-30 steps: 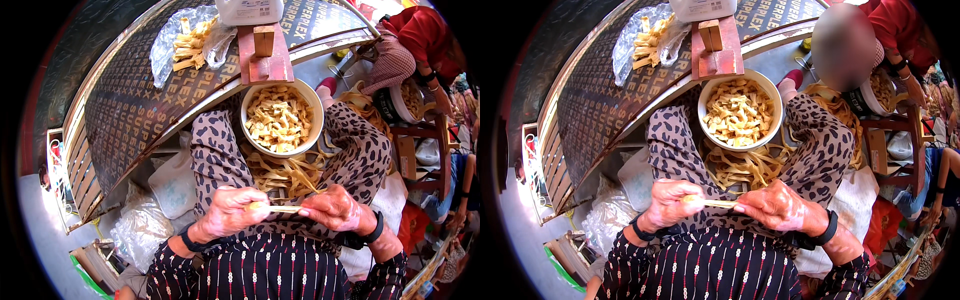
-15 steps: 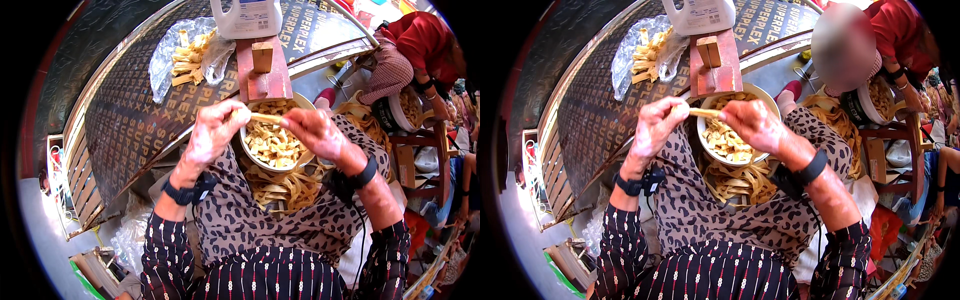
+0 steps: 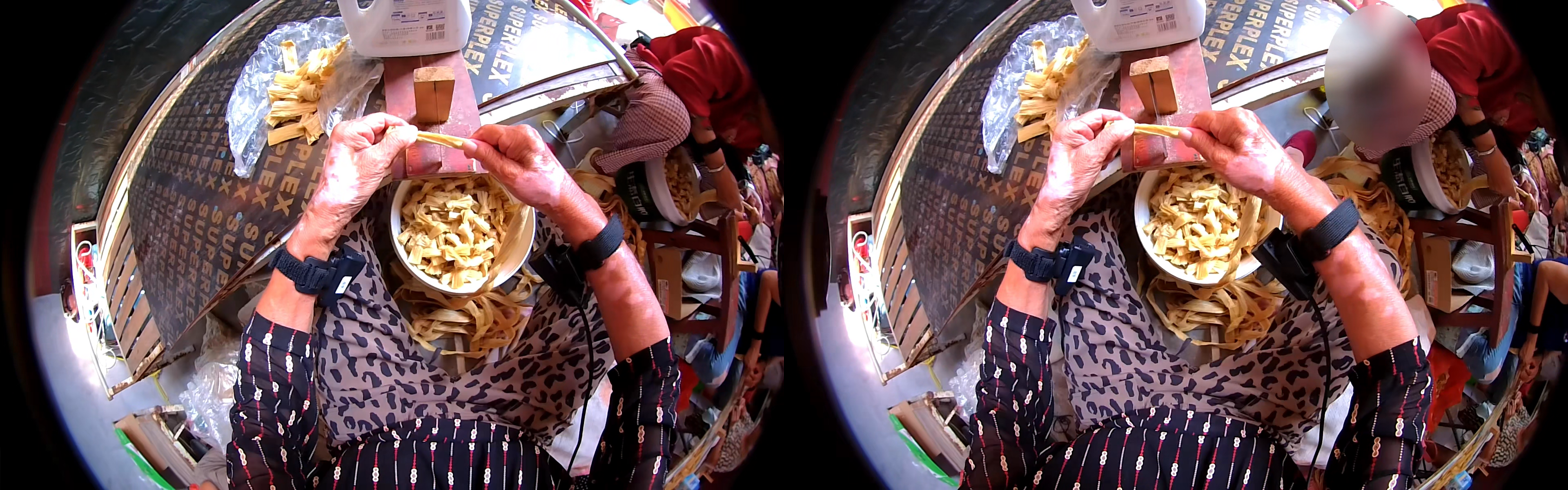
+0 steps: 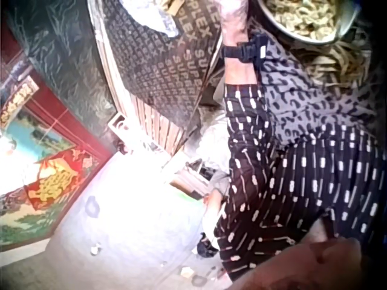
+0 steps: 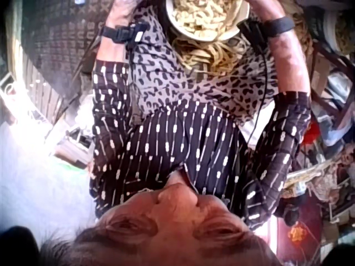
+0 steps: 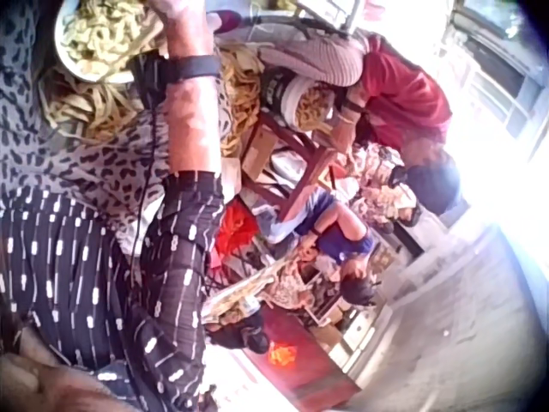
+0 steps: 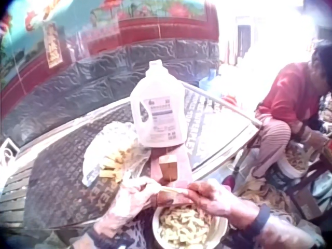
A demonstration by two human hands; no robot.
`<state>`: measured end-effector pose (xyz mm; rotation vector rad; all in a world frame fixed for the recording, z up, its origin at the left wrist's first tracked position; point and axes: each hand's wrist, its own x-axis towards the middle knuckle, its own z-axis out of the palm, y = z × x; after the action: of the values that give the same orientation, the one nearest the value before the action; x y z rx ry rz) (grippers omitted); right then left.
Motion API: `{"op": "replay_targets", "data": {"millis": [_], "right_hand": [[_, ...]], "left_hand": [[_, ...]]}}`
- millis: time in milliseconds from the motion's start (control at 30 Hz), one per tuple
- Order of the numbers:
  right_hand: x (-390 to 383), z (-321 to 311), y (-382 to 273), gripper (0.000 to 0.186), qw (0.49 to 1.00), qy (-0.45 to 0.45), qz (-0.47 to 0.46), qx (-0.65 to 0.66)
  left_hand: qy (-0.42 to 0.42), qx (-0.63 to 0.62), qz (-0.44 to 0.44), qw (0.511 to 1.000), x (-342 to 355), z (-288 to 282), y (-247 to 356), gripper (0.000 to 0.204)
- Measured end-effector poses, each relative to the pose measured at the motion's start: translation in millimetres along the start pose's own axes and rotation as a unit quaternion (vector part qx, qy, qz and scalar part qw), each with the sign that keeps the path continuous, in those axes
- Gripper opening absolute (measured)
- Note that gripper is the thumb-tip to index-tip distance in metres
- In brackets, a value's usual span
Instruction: The person picks up long strips of bean curd skin from their lap, folds and rolls them into small knots, and places the completed knots into a white bucket.
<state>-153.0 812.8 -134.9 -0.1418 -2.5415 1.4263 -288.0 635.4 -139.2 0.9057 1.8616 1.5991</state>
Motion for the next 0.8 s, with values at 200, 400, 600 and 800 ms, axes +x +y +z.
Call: {"op": "replay_targets", "data": {"millis": [200,400,600,800], "right_hand": [[-2,5,7,0.024,0.999,-0.014,0.032,-0.003],[-54,-5,4,0.031,0.995,0.010,0.078,-0.066],[-117,16,-29,0.025,0.996,-0.014,0.083,-0.005],[-171,50,-64,0.014,0.996,-0.030,0.061,0.063]], "left_hand": [[0.029,0.024,0.046,0.998,4,8,-24,0.020],[0.031,0.147,0.034,0.988,-28,-1,-19,0.022],[-0.113,0.233,-0.016,0.966,-78,19,1,0.043],[-0.173,0.308,0.165,0.921,-142,28,22,0.038]]}}
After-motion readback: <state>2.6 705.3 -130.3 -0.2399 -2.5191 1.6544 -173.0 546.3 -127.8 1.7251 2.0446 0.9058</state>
